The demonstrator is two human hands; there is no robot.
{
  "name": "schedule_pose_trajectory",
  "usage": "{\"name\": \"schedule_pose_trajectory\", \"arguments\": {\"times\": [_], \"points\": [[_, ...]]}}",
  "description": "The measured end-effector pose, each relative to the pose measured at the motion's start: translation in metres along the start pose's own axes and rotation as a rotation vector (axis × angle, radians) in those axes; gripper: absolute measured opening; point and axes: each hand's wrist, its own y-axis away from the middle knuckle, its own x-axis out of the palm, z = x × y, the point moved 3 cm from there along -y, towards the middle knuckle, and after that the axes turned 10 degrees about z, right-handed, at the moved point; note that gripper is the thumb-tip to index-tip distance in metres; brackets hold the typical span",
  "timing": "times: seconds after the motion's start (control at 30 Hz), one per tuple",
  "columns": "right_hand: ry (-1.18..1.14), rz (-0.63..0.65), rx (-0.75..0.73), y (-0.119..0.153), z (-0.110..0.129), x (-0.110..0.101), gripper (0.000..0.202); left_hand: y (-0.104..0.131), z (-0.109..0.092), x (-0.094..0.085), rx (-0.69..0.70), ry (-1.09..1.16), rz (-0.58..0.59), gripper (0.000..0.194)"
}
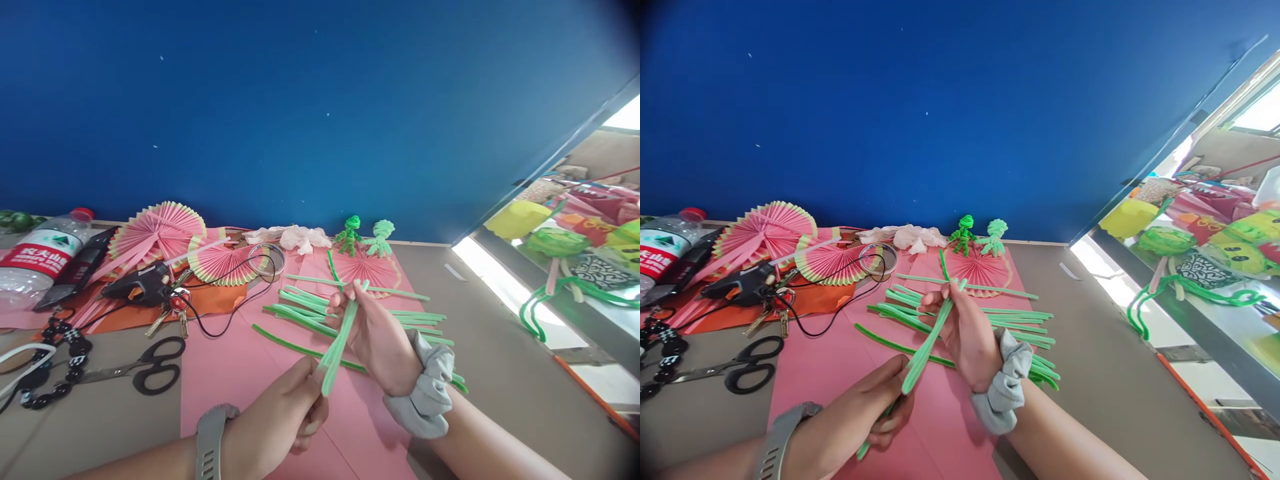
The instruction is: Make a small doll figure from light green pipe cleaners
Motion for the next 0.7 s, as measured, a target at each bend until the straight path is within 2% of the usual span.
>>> {"name": "schedule_pose_trajectory", "arguments": {"times": [0.27,0.53,0.6,0.7], "points": [[-0.089,-0.102,-0.155,-0.008,0.035,-0.022,0.013,-0.003,0.005,-0.003,0.039,-0.11,-0.017,0.028],[-0.241,-0.026,-0.244,-0.005,0.065,-0.025,0.028,-0.007,0.013,-0.004,0.049,-0.002,0.068,0.028],[-0.247,-0.026,-0.258,-0.004,0.066,-0.023,0.029,-0.006,0.013,-0.003,0.028,-0.002,0.118,0.028],[-0.268,-0.021,-0.229,-0.002,0.06,-0.016,0.028,-0.002,0.011,0.002,-0.016,0.029,0.275,0.026]]}}
